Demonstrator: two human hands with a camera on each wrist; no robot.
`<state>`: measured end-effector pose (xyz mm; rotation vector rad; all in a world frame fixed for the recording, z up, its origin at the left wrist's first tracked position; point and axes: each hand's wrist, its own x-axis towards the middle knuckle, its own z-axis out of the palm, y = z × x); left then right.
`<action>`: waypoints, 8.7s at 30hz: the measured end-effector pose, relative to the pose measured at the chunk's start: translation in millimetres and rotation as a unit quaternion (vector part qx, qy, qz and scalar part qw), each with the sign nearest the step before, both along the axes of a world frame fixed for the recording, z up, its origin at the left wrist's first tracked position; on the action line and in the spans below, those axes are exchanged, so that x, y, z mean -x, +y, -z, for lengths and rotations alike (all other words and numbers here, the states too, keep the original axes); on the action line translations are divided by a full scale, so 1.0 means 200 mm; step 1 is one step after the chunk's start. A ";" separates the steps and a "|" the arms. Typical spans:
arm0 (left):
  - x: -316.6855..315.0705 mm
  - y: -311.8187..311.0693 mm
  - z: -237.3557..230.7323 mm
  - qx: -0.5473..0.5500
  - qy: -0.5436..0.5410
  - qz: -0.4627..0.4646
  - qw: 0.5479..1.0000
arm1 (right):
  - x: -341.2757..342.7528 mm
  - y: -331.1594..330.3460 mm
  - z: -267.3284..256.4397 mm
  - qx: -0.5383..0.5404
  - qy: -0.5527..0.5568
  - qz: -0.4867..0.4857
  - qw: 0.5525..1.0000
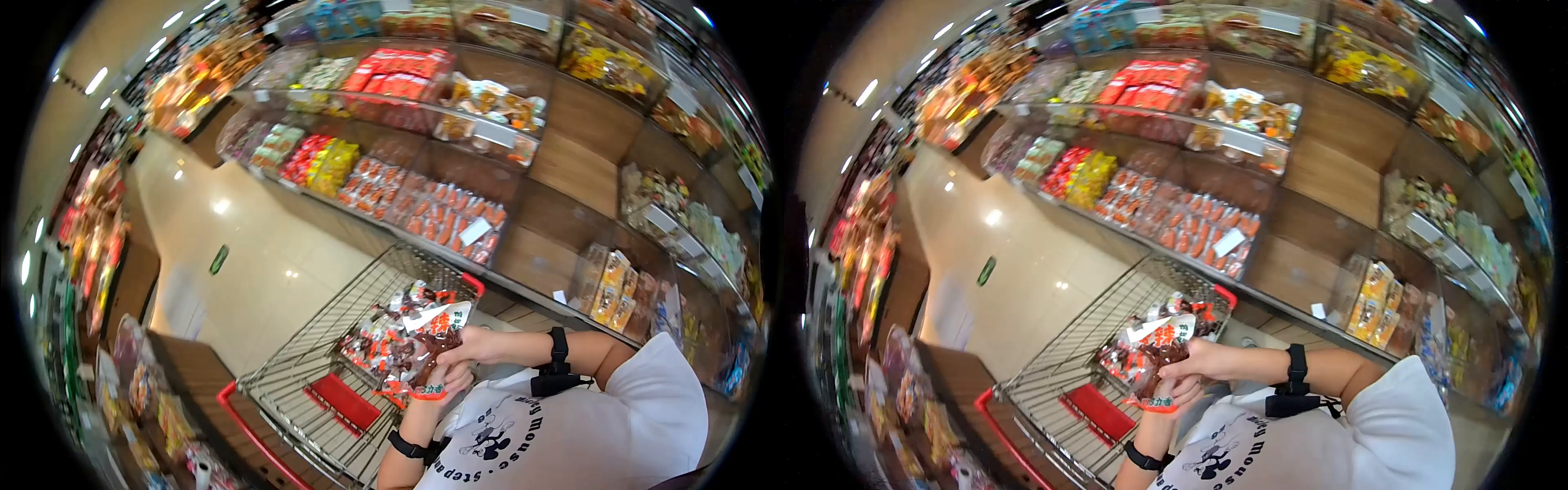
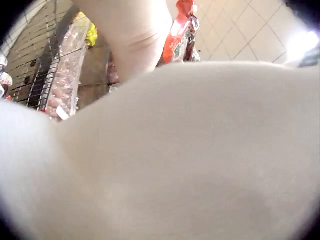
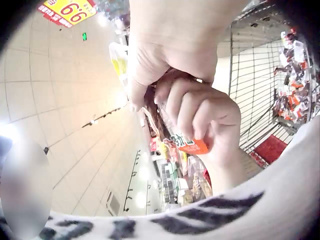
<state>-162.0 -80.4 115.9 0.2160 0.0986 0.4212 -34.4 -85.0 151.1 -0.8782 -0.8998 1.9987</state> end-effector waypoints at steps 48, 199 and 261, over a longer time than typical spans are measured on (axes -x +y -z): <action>0.47 -0.12 1.03 -0.385 0.763 -0.017 0.519 | -0.48 0.41 0.53 -0.228 -0.575 -0.046 0.784; 0.96 0.32 1.72 -0.304 0.704 -0.092 0.635 | 0.49 0.63 2.20 -0.267 -0.699 -0.377 0.546; -0.61 0.16 -0.39 -0.661 0.329 -0.374 0.561 | -1.18 0.13 -0.36 -0.439 -0.262 0.167 0.843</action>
